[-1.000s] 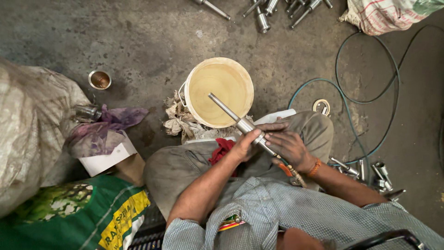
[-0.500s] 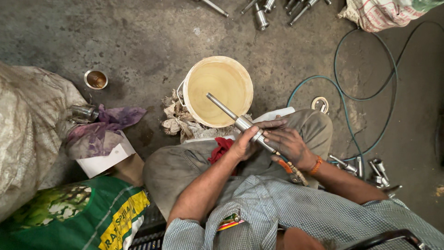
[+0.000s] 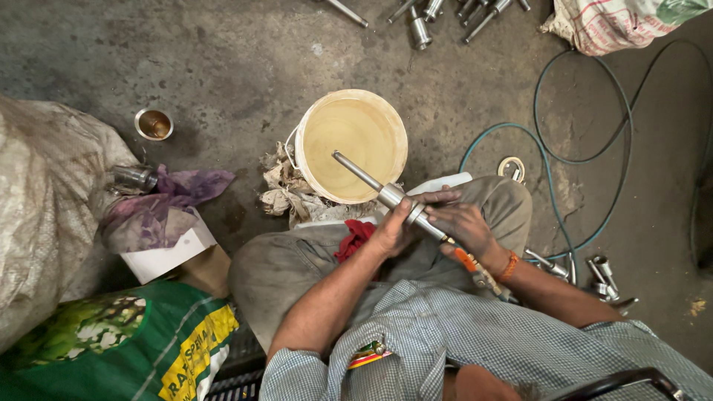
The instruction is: The person repeatedly picks up cylindrical metal parts, wipes them with a red cloth, and dips them into a bucket of liquid. The person then places the cleaned parts into a grey plastic crate. The process is repeated for multiple parts.
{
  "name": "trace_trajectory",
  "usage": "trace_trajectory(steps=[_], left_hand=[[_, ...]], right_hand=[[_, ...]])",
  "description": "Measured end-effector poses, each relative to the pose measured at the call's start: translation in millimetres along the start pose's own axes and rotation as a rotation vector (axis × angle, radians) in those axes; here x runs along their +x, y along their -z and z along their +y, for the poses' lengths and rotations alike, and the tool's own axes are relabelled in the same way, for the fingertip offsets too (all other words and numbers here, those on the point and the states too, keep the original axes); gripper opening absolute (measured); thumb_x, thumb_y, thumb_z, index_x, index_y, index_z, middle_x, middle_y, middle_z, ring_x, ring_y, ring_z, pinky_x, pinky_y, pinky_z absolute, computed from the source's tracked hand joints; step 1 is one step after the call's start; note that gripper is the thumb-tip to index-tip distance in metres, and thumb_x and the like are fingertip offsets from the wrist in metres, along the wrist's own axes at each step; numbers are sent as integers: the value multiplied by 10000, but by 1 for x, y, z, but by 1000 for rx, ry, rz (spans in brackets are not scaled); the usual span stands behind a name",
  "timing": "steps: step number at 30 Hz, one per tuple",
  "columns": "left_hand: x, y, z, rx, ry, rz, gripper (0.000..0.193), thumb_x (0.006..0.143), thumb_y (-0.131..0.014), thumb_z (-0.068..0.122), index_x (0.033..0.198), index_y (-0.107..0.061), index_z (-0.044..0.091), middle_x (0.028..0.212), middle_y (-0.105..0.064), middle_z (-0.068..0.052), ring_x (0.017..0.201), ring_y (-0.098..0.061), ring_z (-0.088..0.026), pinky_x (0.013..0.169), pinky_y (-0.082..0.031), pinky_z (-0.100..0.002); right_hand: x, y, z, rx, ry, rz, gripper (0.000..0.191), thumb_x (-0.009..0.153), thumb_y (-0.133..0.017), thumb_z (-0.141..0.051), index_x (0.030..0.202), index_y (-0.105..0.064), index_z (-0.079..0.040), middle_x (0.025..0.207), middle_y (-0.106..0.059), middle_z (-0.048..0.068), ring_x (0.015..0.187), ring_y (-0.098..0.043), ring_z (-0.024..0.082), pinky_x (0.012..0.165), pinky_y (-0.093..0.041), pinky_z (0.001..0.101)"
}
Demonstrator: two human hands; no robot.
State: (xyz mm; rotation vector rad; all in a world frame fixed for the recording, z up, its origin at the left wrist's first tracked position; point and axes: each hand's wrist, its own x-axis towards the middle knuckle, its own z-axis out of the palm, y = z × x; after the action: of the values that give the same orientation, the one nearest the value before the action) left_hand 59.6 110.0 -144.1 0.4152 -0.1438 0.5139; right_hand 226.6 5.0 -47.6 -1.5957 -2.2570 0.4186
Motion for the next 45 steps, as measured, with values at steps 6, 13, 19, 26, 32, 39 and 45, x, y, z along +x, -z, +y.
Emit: trace_trajectory(steps=[6, 13, 19, 26, 32, 39, 45], left_hand=[[-2, -7, 8, 15, 7, 36, 974, 949, -508, 775, 1476, -508, -44, 1568, -488, -189, 1514, -408, -304, 1288, -302, -483], [-5, -15, 14, 25, 6, 97, 888, 980, -520, 714, 1491, -497, -12, 1504, -544, -162, 1432, -495, -283, 1247, -355, -464], [-9, -2, -3, 212, -48, 204, 757, 1068, -488, 597, 1449, -515, -56, 1442, -593, -170, 1379, -519, -260, 1210, -366, -403], [-10, 13, -20, 487, 98, 306, 746, 1099, -326, 556, 1421, -549, -79, 1410, -617, -198, 1354, -535, -287, 1180, -368, -378], [-8, 6, -16, 520, 117, 321, 741, 1091, -291, 550, 1498, -442, -50, 1508, -516, -190, 1420, -465, -265, 1213, -322, -369], [-9, 0, -11, 521, 94, 336, 802, 1077, -293, 600, 1523, -399, -57, 1501, -509, -199, 1391, -490, -268, 1178, -377, -371], [-9, 6, -16, 419, 113, 383, 845, 1052, -271, 646, 1511, -400, -52, 1431, -556, -180, 1298, -558, -242, 1132, -426, -360]], right_hand=[[1, 1, -7, 154, -103, 36, 513, 1068, -488, -445, 1391, -581, -58, 1410, -642, 121, 1276, -615, 277, 1103, -405, 424], [-5, -7, -20, 488, -469, 113, 573, 1075, -423, -414, 1445, -540, 7, 1387, -613, 157, 1320, -553, 277, 1148, -397, 399], [4, -3, -30, 682, -613, 203, 550, 1114, -361, -366, 1456, -484, 47, 1449, -568, 183, 1401, -497, 281, 1207, -341, 403], [18, -7, -34, 1080, -698, 369, 542, 1123, -322, -342, 1458, -475, 56, 1451, -570, 179, 1349, -542, 283, 1200, -364, 432], [13, -13, -29, 1232, -810, 386, 588, 1130, -315, -414, 1402, -553, 50, 1311, -661, 191, 1241, -608, 290, 1157, -404, 430], [16, -9, -30, 1222, -757, 357, 610, 1150, -344, -468, 1361, -597, 45, 1213, -694, 174, 1182, -632, 286, 1124, -439, 455], [35, 5, -40, 1171, -684, 255, 636, 1123, -333, -517, 1393, -553, 15, 1278, -649, 132, 1227, -592, 242, 1140, -421, 428]])
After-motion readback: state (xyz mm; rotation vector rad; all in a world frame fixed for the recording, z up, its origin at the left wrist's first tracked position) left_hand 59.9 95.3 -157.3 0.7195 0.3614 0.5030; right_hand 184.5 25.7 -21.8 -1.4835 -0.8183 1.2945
